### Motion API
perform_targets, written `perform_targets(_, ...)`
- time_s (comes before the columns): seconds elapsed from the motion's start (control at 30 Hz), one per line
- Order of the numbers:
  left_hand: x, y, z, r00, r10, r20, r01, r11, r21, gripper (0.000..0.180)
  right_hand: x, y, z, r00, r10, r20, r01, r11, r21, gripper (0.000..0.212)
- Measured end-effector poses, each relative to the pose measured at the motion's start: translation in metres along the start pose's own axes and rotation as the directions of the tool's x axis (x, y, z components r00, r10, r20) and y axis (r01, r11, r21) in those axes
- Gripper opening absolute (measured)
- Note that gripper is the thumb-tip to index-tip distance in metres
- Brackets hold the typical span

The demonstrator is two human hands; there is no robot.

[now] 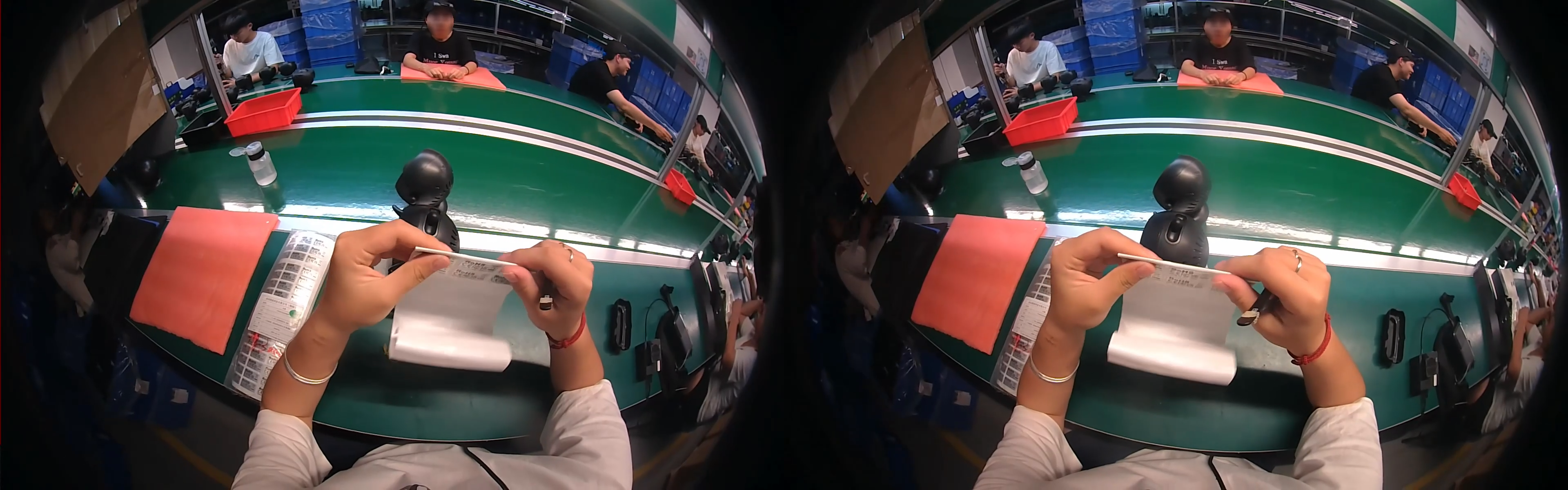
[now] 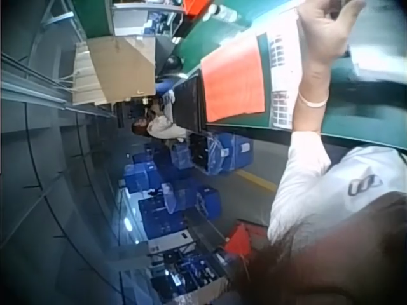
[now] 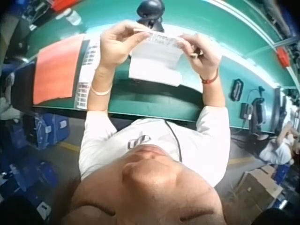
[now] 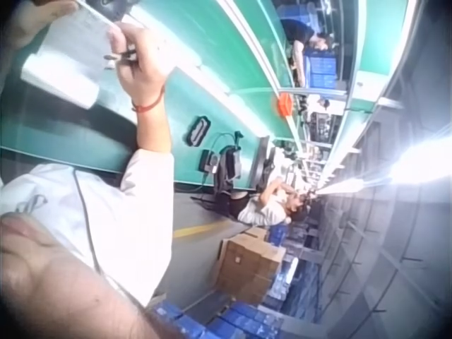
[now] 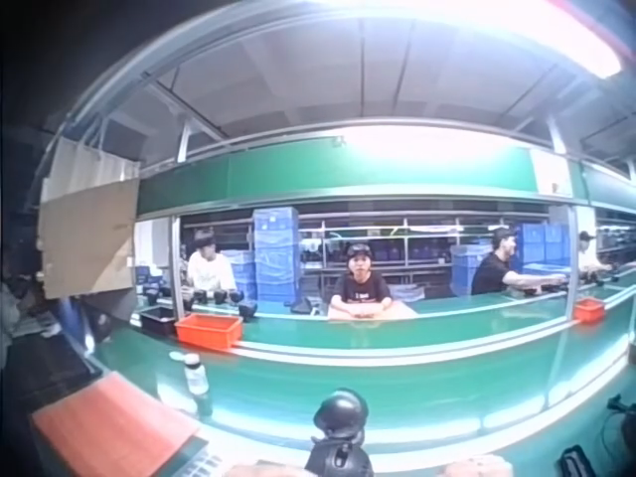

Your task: Labeling and inspecting lamp components on an assembly line.

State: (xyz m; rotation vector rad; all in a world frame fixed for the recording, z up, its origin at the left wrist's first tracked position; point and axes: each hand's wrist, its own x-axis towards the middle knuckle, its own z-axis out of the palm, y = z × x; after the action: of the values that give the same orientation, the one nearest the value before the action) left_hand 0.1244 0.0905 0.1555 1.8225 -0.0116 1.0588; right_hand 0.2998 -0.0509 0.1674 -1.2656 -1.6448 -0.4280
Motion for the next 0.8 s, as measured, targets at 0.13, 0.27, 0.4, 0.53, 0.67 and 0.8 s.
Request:
perform_targets(0.13, -0.001, -0.004, 0.004, 1.0, -0.023, -0.02, 0.02, 0.99, -0.137, 0.011, 0.0, 0.001, 0.0, 0.999, -0.04, -0.036, 0.039, 0.999, -0.022, 0.013)
perform_targets(0.27, -0.001, -0.005, 0.003, 1.0, -0.007, -0.006, 0.006, 0.984, -0.176, 0.013, 0.001, 0.0, -0.002, 0.999, -0.053, -0.007, 0.053, 0.998, -0.029, 0.013)
perform_targets(0.4, -0.001, -0.005, 0.003, 0.998, -0.041, 0.041, 0.05, 0.968, -0.245, 0.021, 0.001, 0.0, -0.002, 0.996, -0.086, -0.03, 0.084, 0.995, -0.054, 0.014)
perform_targets(0.53, 0.003, 0.001, 0.009, 0.977, -0.202, 0.061, 0.211, 0.932, -0.293, 0.027, -0.002, 0.004, -0.004, 0.979, -0.187, -0.081, 0.176, 0.977, -0.124, 0.015)
perform_targets(0.67, 0.0, -0.001, 0.005, 0.979, -0.172, 0.113, 0.194, 0.956, -0.222, 0.025, -0.003, 0.013, -0.004, 0.943, -0.29, -0.163, 0.258, 0.947, -0.189, 0.023)
perform_targets(0.8, 0.001, -0.003, 0.005, 0.995, -0.054, -0.085, 0.053, 0.998, -0.02, 0.024, -0.002, 0.023, -0.017, 0.882, -0.198, -0.428, 0.088, 0.961, -0.262, 0.068)
